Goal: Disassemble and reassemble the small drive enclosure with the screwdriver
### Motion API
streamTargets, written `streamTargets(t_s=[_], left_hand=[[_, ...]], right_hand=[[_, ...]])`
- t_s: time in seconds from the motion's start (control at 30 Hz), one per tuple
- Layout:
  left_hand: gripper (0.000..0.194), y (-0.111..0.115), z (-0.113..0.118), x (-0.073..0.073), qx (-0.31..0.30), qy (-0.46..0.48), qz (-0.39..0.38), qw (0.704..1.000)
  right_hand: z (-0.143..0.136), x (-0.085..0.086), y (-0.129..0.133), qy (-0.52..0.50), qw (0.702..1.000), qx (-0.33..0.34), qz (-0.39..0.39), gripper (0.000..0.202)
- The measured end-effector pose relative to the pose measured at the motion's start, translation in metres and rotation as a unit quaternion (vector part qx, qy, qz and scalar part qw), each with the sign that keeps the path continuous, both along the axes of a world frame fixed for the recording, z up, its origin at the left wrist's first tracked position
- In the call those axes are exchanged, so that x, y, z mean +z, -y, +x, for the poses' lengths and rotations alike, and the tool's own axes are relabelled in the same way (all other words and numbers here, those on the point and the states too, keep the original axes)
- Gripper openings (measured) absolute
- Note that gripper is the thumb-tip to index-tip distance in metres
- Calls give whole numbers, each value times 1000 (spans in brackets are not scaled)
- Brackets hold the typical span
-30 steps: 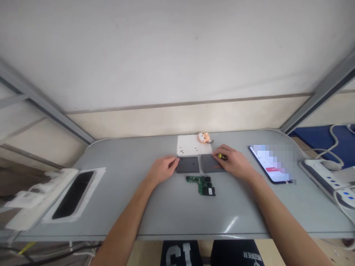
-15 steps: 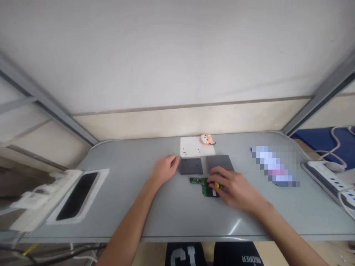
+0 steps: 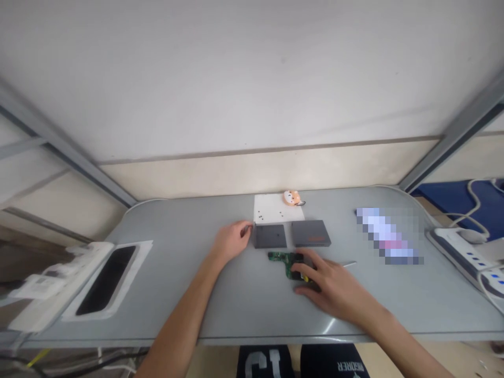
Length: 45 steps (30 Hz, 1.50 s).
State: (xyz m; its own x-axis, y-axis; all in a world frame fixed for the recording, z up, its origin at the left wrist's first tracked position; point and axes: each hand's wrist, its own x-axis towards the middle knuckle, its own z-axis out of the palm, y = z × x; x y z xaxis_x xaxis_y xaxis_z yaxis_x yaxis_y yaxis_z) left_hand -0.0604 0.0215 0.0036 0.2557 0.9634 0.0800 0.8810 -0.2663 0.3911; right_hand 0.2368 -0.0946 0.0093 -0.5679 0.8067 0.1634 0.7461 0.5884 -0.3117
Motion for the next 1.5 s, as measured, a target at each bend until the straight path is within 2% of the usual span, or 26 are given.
streamTargets(t_s=[0.1, 0.2, 0.3, 0.43, 0.57, 0.83, 1.07, 1.33, 1.43, 1.5], left_hand=[[29, 0, -1, -1, -5, 3, 3, 1000], [29, 0, -1, -1, -18, 2, 13, 1000], [30, 1, -1, 0, -24, 4, 13, 1000], [31, 2, 0, 2, -25, 4, 0, 1000], [31, 4, -1, 4, -45, 17, 0, 999], [31, 3, -2, 4, -85, 10, 0, 996], [25, 6, -1, 5, -90, 20, 9, 996], [24, 8, 1, 8, -89, 15, 4, 996], [26, 9, 1, 7, -89, 12, 7, 996], [25, 10, 2, 8, -81, 19, 22, 996]], right_hand=[[-1, 7, -4, 9, 1000, 24, -1, 25], [-4, 20, -16, 4, 999, 30, 30, 33], [-11, 38, -41, 13, 999, 8, 52, 32], [-24, 51, -79, 59, 998, 6, 30, 26], [-30, 45, -97, 62, 998, 18, 21, 23], [-28, 27, -95, 26, 999, 7, 32, 28], [-28, 27, -94, 32, 999, 26, -2, 17], [-29, 29, -92, 24, 999, 31, -16, 19], [-24, 34, -93, -24, 1000, 14, -8, 24], [-18, 38, -94, -103, 994, -14, 15, 26]])
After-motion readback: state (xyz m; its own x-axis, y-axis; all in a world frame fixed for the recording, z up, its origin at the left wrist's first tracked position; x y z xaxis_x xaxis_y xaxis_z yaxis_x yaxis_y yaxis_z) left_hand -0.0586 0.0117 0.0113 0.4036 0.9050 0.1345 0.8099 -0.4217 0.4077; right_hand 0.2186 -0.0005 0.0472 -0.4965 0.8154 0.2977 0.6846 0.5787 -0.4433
